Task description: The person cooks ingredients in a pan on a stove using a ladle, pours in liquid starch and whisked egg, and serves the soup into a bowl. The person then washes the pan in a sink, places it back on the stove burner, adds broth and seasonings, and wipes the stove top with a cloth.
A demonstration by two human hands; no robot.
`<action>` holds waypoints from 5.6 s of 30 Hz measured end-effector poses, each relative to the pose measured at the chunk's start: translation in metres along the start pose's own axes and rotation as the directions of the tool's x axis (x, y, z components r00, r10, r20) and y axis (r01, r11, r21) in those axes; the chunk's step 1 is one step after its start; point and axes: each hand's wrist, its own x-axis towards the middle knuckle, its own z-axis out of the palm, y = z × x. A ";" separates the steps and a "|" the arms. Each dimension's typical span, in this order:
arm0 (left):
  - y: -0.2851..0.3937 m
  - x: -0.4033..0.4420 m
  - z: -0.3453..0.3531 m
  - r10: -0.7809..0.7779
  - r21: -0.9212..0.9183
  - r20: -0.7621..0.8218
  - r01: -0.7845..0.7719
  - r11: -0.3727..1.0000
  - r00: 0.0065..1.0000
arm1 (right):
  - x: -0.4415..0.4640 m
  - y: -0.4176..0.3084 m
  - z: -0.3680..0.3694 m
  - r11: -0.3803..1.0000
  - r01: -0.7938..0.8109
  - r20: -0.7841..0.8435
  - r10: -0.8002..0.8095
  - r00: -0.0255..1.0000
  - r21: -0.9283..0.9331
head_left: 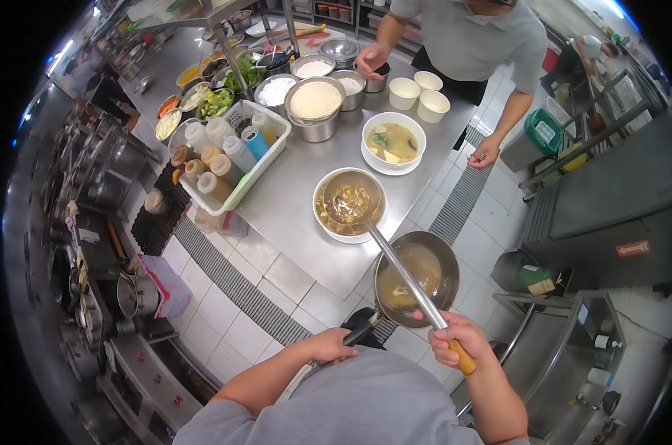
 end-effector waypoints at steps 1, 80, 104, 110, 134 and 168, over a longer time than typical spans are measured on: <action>0.000 0.000 0.000 0.001 0.006 0.003 -0.001 1.000 1.000 | -0.005 0.002 0.003 1.000 0.022 0.011 -0.022 1.000 0.018; 0.129 0.674 1.024 0.019 0.503 0.725 -0.548 0.668 0.688 | -0.417 0.279 -0.184 -0.376 0.894 -0.917 0.390 -0.083 -0.241; 0.363 0.651 0.627 0.400 0.704 0.710 -0.564 -0.433 0.580 | -0.446 0.203 -0.491 -0.292 0.903 -0.941 -0.219 0.258 0.316; 0.355 0.672 0.712 0.413 0.626 0.764 -0.725 -0.289 0.495 | -0.447 0.224 -0.489 -0.562 0.668 -0.866 -0.412 0.285 0.487; 0.144 0.772 1.009 -0.214 0.557 0.829 -0.795 0.240 0.516 | -0.411 0.257 -0.469 0.269 0.951 -0.972 0.212 0.098 0.155; 0.194 0.818 0.861 -0.500 0.619 0.680 -0.786 -0.002 0.536 | -0.380 0.298 -0.492 0.883 0.457 -0.747 0.233 -0.623 -0.106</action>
